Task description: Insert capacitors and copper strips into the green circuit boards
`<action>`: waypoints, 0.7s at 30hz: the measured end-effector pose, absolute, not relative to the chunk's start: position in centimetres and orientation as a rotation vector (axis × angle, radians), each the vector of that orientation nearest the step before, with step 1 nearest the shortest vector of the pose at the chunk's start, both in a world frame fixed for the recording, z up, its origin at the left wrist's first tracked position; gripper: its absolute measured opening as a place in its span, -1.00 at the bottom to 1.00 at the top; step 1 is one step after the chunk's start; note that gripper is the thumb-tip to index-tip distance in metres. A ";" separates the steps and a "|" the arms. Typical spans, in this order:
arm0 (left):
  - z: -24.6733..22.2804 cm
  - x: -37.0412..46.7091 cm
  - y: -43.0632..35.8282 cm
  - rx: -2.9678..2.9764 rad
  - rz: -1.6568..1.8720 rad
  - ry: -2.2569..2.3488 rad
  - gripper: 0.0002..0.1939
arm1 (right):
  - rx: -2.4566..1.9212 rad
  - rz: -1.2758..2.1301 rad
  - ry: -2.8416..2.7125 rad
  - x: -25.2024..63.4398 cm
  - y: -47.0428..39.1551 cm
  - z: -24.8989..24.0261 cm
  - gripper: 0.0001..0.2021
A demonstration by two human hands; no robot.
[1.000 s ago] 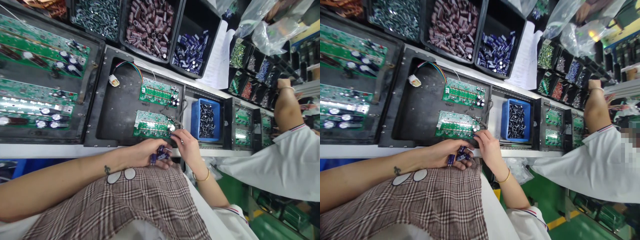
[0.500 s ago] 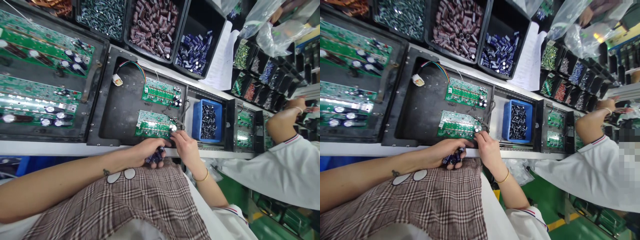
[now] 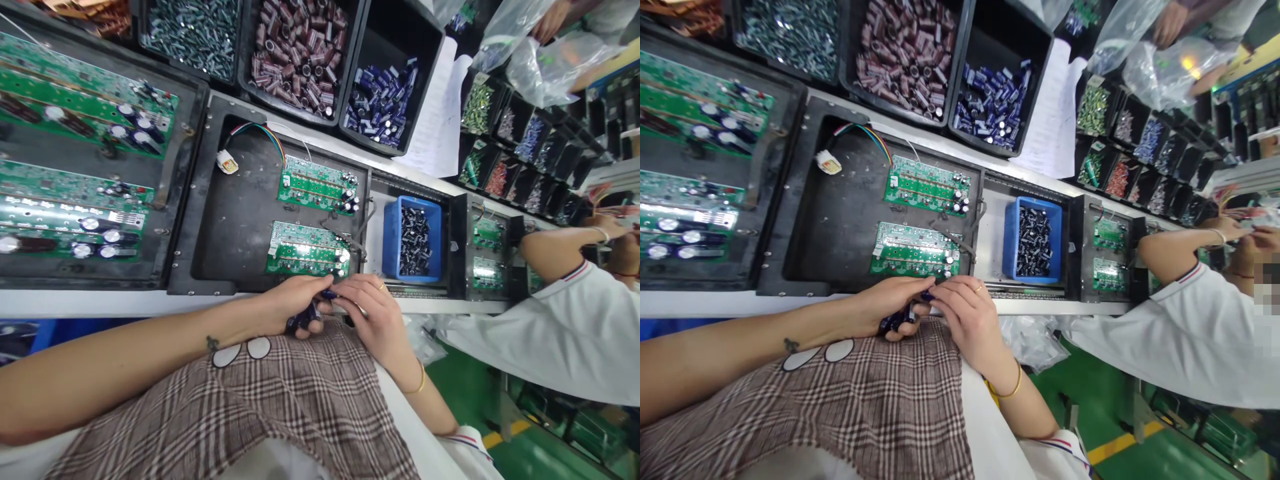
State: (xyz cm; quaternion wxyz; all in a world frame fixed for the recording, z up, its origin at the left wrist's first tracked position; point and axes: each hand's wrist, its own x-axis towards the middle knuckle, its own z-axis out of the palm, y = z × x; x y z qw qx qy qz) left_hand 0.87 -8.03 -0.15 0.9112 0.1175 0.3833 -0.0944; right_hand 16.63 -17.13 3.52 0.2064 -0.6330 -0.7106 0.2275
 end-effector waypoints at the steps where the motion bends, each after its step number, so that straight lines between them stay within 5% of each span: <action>1: -0.1 0.9 -8.0 0.226 -0.197 0.782 -0.63 | -1.806 0.603 -1.945 16.8 -17.1 3.3 -0.77; 6: -0.2 0.9 -8.0 0.162 -0.115 0.655 -0.80 | -2.067 0.360 -1.910 18.9 -16.2 0.5 -0.74; 21: -0.2 1.0 -7.3 0.288 -0.014 0.775 -0.79 | -1.906 0.380 -2.076 19.8 -15.5 -1.5 -0.80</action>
